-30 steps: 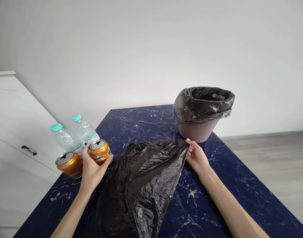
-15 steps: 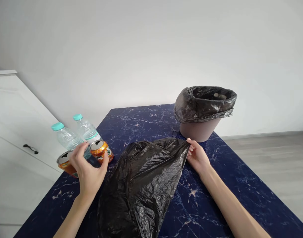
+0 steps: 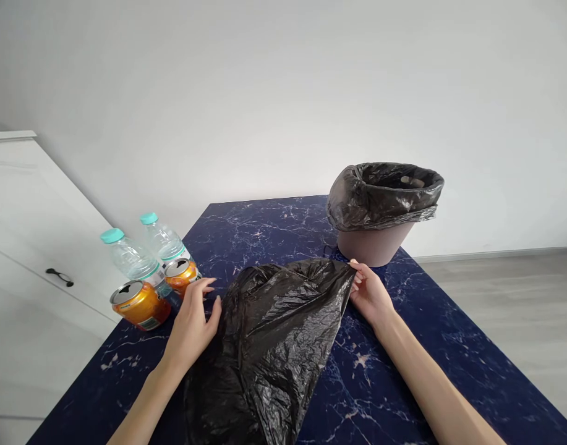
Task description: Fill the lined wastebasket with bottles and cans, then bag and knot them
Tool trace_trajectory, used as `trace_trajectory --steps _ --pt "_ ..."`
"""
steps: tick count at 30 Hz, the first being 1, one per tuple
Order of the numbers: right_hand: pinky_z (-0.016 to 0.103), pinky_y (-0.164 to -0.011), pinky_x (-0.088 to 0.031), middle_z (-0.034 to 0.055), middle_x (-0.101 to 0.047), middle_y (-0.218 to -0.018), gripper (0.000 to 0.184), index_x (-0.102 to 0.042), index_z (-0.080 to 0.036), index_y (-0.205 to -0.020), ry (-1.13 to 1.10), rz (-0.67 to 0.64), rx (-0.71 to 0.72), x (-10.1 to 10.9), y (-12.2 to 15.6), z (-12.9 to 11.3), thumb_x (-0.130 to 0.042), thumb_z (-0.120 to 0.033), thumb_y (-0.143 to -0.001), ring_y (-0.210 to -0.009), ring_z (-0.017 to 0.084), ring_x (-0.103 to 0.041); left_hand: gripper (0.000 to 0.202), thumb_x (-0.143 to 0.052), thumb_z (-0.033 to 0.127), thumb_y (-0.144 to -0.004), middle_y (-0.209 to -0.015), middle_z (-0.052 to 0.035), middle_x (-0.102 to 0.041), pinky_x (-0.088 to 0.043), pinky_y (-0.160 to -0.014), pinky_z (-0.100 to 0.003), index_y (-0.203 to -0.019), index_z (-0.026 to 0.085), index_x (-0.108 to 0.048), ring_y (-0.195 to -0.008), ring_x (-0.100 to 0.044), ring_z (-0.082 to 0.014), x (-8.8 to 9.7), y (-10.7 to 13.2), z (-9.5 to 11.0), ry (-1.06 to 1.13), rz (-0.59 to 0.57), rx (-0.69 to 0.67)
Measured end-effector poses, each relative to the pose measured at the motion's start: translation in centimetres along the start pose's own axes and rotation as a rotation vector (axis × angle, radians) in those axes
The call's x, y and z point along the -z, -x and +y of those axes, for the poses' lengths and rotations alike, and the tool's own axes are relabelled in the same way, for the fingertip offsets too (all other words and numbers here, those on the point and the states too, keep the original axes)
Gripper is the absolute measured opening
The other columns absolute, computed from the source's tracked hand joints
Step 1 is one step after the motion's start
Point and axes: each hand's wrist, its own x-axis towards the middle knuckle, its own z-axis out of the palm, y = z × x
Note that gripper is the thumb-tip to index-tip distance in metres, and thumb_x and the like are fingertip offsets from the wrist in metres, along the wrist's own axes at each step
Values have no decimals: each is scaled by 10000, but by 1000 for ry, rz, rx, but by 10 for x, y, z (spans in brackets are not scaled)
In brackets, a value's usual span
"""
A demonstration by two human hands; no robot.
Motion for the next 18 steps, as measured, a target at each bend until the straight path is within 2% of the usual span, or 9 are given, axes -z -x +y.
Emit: trace_trajectory --steps 4,7,10,12,15,17,18 --pt "143 -324 -350 -138 -362 -531 343 -547 -224 -876 -4 14 6 -1 0 1 -804 -38 -743 -377 31 -351 394 -493 283 -1045 -1286 -180 -586 -603 -971 -557 -1424 181 -456 -1121 -703 -340 -1 5 -12 -47 67 88" --pt "138 -323 -352 -138 -365 -531 340 -558 -223 -888 -1 20 11 -1 1 1 -800 -34 -743 -377 32 -351 453 -495 274 -1034 -1389 -230 -558 -584 -1009 -598 -1468 158 -431 -1164 -694 -361 -3 7 -15 -63 100 118" --pt "139 -326 -353 -137 -367 -530 327 -561 -218 -886 3 22 15 -3 2 1 -794 -37 -746 -378 31 -350 478 -493 261 -1037 -1436 -238 -542 -563 -1052 -610 -1497 162 -410 -1186 -692 -358 -2 6 -14 -51 113 124" --pt "140 -328 -352 -136 -365 -528 321 -557 -216 -876 8 20 17 -3 3 1 -790 -39 -747 -381 31 -348 434 -489 264 -1049 -1411 -213 -562 -557 -1071 -590 -1471 178 -437 -1197 -687 -346 2 6 -7 -25 103 107" --pt "140 -331 -346 -136 -364 -528 335 -539 -221 -859 23 10 19 -4 4 1 -800 -47 -740 -385 33 -345 300 -493 277 -1078 -1293 -151 -611 -551 -1080 -531 -1370 211 -517 -1202 -672 -314 15 14 15 16 89 74" --pt "137 -336 -345 -138 -361 -531 352 -532 -223 -857 40 5 21 -4 3 1 -817 -60 -729 -389 33 -340 179 -504 291 -1096 -1172 -101 -636 -580 -1003 -460 -1254 237 -569 -1110 -686 -274 26 25 35 56 66 60" --pt "134 -340 -344 -140 -358 -534 364 -527 -224 -856 51 3 23 -4 3 1 -828 -69 -720 -391 32 -337 124 -510 296 -1104 -1122 -80 -649 -590 -948 -428 -1190 248 -584 -1057 -691 -256 31 32 45 99 14 49"
